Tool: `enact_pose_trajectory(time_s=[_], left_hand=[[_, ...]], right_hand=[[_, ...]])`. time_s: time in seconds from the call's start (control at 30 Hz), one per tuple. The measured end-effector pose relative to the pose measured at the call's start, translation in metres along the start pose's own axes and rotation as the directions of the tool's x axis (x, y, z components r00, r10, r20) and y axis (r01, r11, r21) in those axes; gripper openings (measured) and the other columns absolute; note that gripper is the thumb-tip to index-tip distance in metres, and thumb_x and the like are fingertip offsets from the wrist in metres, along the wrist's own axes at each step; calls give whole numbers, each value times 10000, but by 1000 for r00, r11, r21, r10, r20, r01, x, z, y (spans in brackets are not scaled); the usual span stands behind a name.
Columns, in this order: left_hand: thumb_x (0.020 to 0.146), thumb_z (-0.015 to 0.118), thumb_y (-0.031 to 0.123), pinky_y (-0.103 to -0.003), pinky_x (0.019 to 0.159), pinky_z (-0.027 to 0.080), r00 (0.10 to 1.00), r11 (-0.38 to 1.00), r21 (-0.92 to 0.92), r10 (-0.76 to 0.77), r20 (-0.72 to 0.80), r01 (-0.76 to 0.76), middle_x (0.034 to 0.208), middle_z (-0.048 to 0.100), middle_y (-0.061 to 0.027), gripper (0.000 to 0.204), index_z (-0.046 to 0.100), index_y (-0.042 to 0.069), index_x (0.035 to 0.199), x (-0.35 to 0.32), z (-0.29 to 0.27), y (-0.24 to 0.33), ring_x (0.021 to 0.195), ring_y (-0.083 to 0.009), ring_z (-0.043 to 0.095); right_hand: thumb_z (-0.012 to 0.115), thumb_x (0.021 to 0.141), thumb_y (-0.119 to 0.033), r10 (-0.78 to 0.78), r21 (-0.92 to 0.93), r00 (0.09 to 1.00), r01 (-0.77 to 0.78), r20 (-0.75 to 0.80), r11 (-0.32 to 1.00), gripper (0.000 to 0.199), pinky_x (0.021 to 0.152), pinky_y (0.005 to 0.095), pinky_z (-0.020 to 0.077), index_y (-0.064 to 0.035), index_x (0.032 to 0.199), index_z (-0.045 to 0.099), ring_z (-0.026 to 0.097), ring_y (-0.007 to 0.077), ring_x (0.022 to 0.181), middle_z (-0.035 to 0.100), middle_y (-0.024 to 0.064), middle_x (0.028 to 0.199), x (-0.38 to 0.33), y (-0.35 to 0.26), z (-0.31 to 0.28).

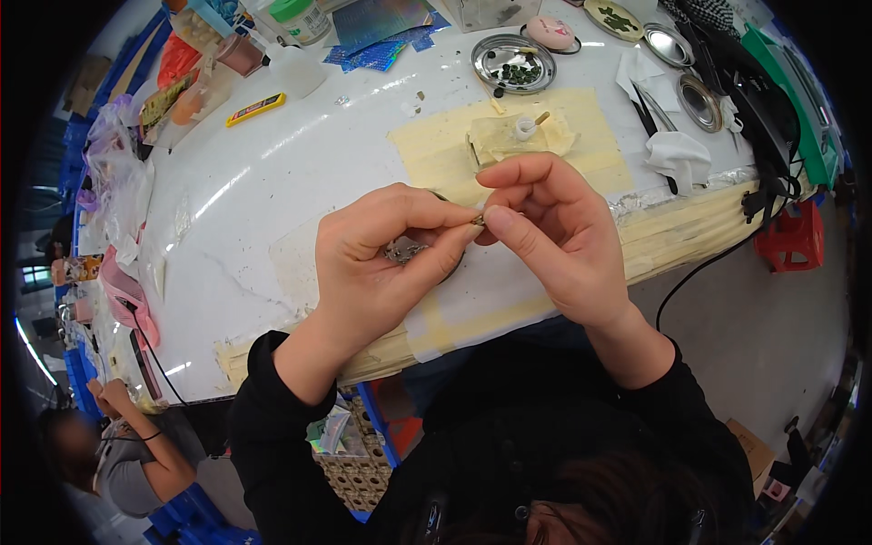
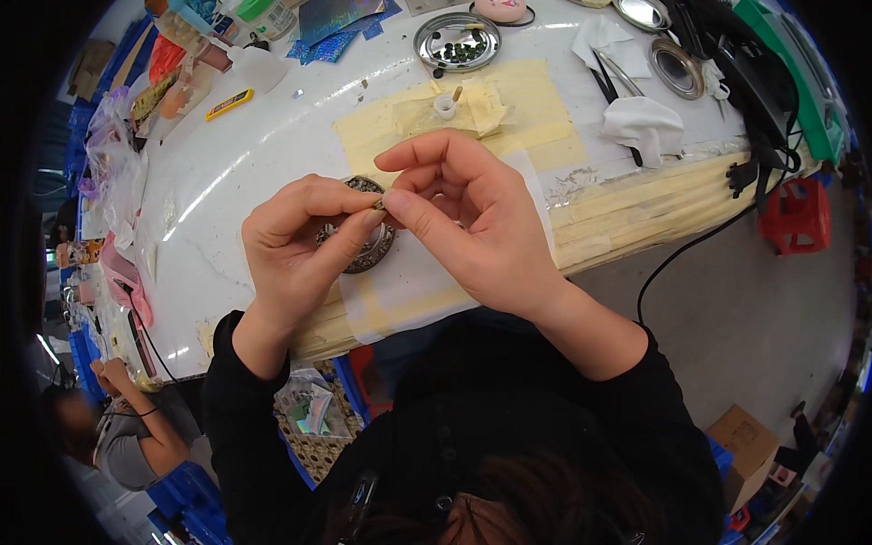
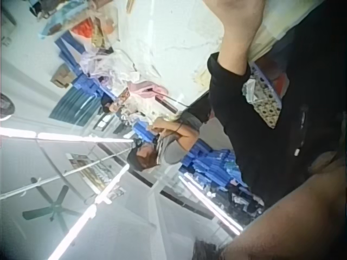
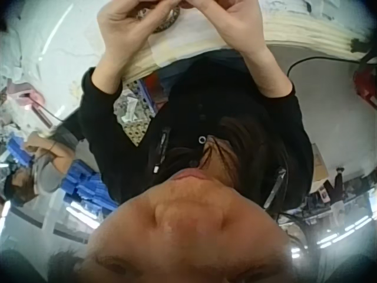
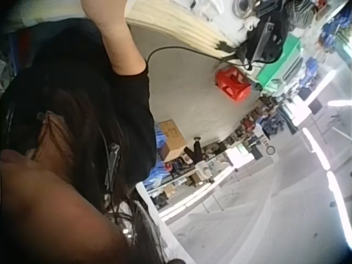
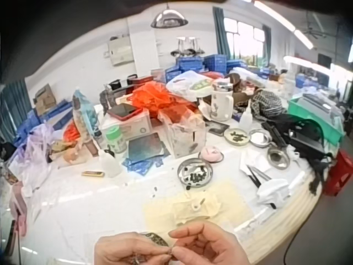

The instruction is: Assembling tiny decorative studs onto a base component at a workbench.

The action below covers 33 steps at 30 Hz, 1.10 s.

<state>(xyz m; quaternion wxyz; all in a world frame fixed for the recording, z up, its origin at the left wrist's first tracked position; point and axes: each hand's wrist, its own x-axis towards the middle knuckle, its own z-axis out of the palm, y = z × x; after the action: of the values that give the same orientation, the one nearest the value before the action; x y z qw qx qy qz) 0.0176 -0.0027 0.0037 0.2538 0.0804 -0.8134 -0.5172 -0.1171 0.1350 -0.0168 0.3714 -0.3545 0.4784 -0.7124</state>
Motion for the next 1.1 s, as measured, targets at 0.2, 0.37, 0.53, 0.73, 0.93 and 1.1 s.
enact_pose_trajectory(time_s=[0.2, 0.37, 0.53, 0.73, 0.93, 1.1], left_hand=[[789, 722, -59, -235, 665, 498, 997, 986, 153, 67, -37, -60, 850, 693, -91, 139, 705, -24, 922, -1, 3, 1, 747, -119, 638], [784, 726, -60, -234, 664, 496, 994, 981, 166, 106, -27, -100, 852, 696, -91, 143, 708, -22, 920, -1, 2, 2, 744, -121, 640], [777, 732, -61, -235, 653, 495, 993, 985, 133, 112, -29, -108, 844, 697, -90, 149, 713, -19, 918, -1, 1, -1, 731, -125, 641], [771, 736, -65, -238, 654, 499, 992, 970, 219, 115, -52, -101, 844, 700, -91, 150, 717, -20, 913, -2, 3, 2, 729, -125, 644], [779, 728, -70, -241, 662, 502, 993, 983, 149, 116, -27, -111, 847, 698, -91, 152, 712, -18, 921, -1, 1, 0, 738, -130, 647], [788, 721, -73, -241, 679, 501, 996, 991, 106, 85, -25, -82, 854, 695, -92, 150, 707, -17, 927, -1, 2, 0, 757, -130, 646]], right_hand=[[667, 867, 6, -344, -399, 939, 308, -22, 864, 247, 775, 239, 533, 0, 1109, 618, 662, 112, 832, 665, 70, 910, -1, 3, 4], [670, 860, 14, -299, -351, 953, 267, -40, 897, 249, 777, 252, 543, 3, 1104, 622, 667, 119, 832, 669, 76, 910, 0, 2, 5], [674, 855, 21, -185, -218, 980, 163, -80, 962, 255, 780, 261, 552, 9, 1103, 617, 671, 121, 859, 667, 73, 929, -1, 1, 4], [658, 861, 73, -287, -410, 958, 270, 21, 871, 305, 820, 257, 520, 28, 1145, 556, 637, 113, 916, 624, 61, 1015, -4, 0, 4], [655, 879, 10, -149, -234, 987, 133, -52, 963, 242, 782, 241, 540, 1, 1114, 600, 639, 93, 889, 638, 28, 944, -3, -2, 3], [636, 904, -14, -77, -120, 995, 68, -69, 990, 232, 774, 231, 531, 1, 1131, 590, 612, 78, 889, 623, 24, 964, -3, 2, 2]])
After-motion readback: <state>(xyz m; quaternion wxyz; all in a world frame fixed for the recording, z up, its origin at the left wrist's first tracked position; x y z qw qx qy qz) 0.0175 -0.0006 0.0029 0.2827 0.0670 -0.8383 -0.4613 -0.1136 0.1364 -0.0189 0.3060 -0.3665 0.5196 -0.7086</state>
